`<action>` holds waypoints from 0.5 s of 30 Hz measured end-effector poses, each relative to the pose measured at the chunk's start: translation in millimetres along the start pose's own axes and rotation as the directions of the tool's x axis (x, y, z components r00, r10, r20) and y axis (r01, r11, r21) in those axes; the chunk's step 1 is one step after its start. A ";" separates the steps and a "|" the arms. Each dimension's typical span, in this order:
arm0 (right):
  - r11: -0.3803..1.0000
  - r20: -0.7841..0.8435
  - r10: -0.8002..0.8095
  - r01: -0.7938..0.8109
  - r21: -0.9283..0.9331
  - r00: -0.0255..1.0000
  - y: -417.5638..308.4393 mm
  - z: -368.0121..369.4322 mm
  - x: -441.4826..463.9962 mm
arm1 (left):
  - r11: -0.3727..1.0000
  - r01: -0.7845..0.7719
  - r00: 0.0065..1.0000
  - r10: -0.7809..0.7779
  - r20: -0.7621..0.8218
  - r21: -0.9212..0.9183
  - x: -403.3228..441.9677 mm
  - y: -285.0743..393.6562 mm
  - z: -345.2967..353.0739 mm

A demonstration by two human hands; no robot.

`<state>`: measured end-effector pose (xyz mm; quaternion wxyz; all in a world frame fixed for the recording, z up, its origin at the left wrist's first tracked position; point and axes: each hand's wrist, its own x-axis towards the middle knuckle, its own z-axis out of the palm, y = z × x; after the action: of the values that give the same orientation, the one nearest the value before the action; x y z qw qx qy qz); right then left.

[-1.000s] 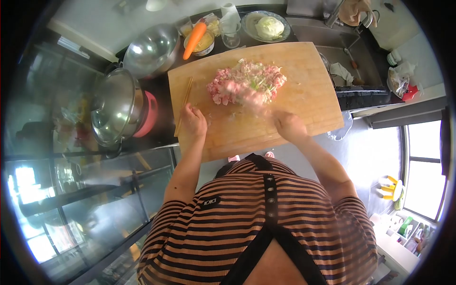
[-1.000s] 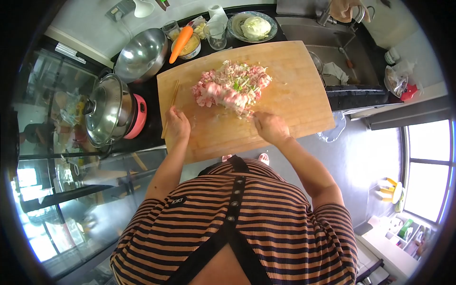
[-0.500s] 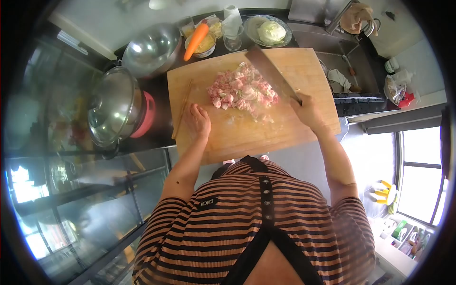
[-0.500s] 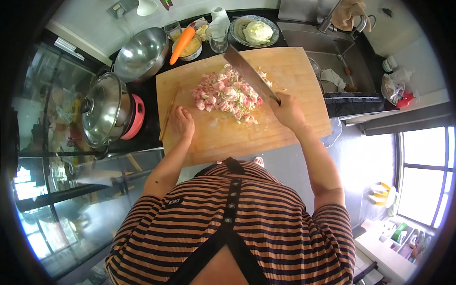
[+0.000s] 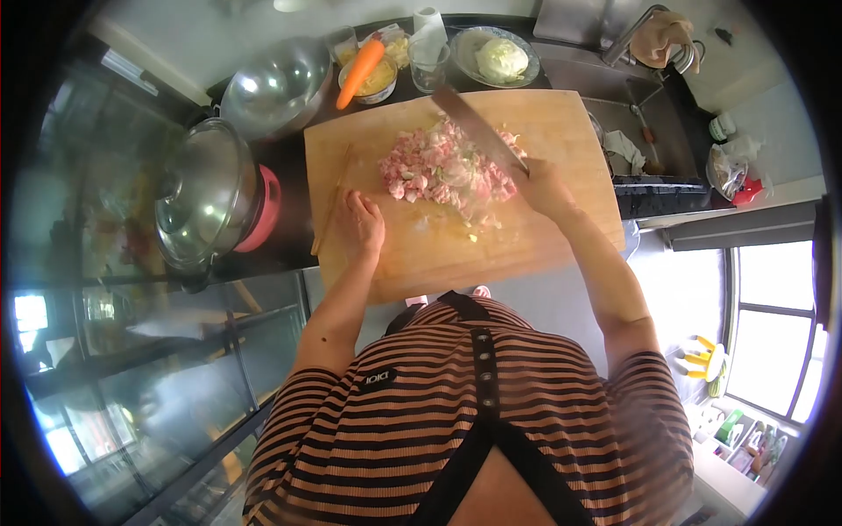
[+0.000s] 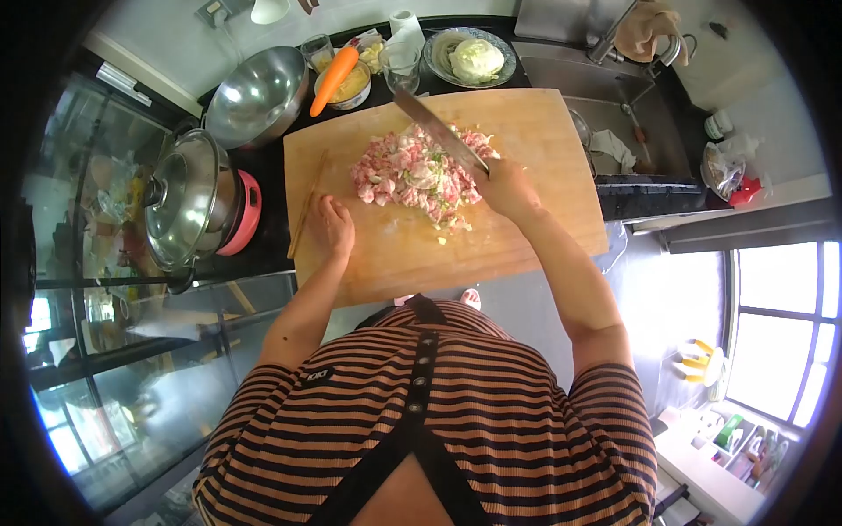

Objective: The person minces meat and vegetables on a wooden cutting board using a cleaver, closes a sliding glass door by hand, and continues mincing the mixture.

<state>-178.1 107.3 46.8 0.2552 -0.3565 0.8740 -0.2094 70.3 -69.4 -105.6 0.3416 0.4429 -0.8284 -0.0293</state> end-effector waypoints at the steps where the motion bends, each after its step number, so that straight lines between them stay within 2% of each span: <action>1: 0.998 -0.030 -0.039 0.041 0.044 0.999 -5.8 -0.5 -3.0 | 1.000 0.005 1.000 -0.005 -0.015 -0.009 0.5 3.2 -2.8; 3: 0.982 -0.102 -0.117 0.130 0.137 0.988 -13.9 0.7 -4.8 | 1.000 0.012 1.000 -0.012 -0.010 -0.004 1.5 3.7 -4.1; 5: 0.997 0.007 -0.038 0.037 0.072 0.999 24.5 49.4 12.9 | 1.000 0.017 0.999 -0.017 0.034 0.018 1.4 1.3 -3.7; 7: 1.000 0.074 0.027 -0.027 -0.013 0.997 35.9 55.9 13.4 | 0.999 0.028 0.999 -0.028 0.042 0.017 -2.8 -0.8 -2.8; 9: 0.998 0.073 -0.038 0.040 -0.038 0.997 40.5 46.6 23.9 | 0.999 0.042 0.999 -0.043 0.026 0.021 -1.7 -0.8 0.6; 15: 0.988 -0.051 -0.133 0.136 0.079 0.990 -42.3 -1.8 -17.7 | 0.999 0.051 0.998 -0.051 0.040 0.002 0.6 1.9 -1.1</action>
<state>-146.4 92.7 76.7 0.2351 -0.3990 0.8442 -0.2699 69.3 -68.4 -103.8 0.3240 0.4635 -0.8234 -0.0466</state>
